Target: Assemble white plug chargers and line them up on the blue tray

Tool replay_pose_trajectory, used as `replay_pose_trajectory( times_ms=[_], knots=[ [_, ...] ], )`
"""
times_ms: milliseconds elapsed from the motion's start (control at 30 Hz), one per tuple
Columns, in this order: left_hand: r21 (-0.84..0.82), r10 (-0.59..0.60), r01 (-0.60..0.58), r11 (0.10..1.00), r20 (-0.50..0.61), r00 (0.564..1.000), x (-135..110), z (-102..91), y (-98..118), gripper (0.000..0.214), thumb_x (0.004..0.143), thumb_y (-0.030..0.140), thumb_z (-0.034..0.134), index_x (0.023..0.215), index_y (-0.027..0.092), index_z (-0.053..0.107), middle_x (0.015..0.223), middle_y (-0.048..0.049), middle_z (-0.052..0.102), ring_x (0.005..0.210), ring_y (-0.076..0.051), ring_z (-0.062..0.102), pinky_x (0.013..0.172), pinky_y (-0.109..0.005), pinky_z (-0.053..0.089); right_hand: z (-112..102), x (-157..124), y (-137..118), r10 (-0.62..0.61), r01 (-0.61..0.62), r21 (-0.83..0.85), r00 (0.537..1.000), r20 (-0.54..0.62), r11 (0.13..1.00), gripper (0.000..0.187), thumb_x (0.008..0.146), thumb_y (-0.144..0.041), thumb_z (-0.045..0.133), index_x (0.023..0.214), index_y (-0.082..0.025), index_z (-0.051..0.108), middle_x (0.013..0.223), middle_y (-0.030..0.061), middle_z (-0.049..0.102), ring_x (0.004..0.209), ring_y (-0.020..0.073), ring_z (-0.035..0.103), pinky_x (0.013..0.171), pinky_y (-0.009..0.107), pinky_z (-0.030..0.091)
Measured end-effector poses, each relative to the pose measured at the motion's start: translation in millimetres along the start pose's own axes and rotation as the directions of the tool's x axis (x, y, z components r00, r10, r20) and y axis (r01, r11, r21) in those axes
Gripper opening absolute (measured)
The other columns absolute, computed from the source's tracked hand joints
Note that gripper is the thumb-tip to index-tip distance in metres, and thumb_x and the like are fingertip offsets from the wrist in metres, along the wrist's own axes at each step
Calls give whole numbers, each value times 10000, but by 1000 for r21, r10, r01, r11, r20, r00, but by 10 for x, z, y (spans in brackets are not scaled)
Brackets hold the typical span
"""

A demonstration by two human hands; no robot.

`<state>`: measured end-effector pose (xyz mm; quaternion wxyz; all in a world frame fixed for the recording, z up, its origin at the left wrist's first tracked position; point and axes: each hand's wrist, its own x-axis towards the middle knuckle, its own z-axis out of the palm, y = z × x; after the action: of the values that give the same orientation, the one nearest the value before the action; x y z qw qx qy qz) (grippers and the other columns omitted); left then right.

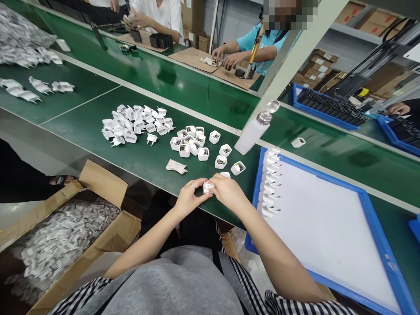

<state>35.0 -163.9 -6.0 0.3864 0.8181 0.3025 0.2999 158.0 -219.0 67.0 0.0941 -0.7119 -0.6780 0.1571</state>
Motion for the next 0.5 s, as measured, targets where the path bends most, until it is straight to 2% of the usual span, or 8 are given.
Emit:
replay_pose_trajectory(
  times_ms=[300,433,500],
  knots=[
    [51,64,-64,997,9,998,2,-18,11,272,638,261,595,891,176,541,833,-32,617,803,-147,563,724,-277,458,-85,109,-112,76,-51,-166,986,147,985,158,676,-59,465,740,-141,584,749,55,558,674,154,529,568,231,370],
    [86,56,-60,994,42,998,11,-38,30,323,650,284,581,948,172,526,877,-47,615,829,-159,554,751,-298,448,-62,111,-113,44,-31,-94,989,143,995,168,665,-66,485,765,-150,591,764,47,564,722,159,531,620,237,387],
    [75,72,-77,994,61,996,19,-38,54,367,642,300,586,978,169,515,927,-58,606,863,-168,543,776,-308,438,-141,47,-96,8,-4,-31,993,114,1000,205,660,-84,510,840,-146,584,836,57,569,785,168,528,674,250,398]
  ],
)
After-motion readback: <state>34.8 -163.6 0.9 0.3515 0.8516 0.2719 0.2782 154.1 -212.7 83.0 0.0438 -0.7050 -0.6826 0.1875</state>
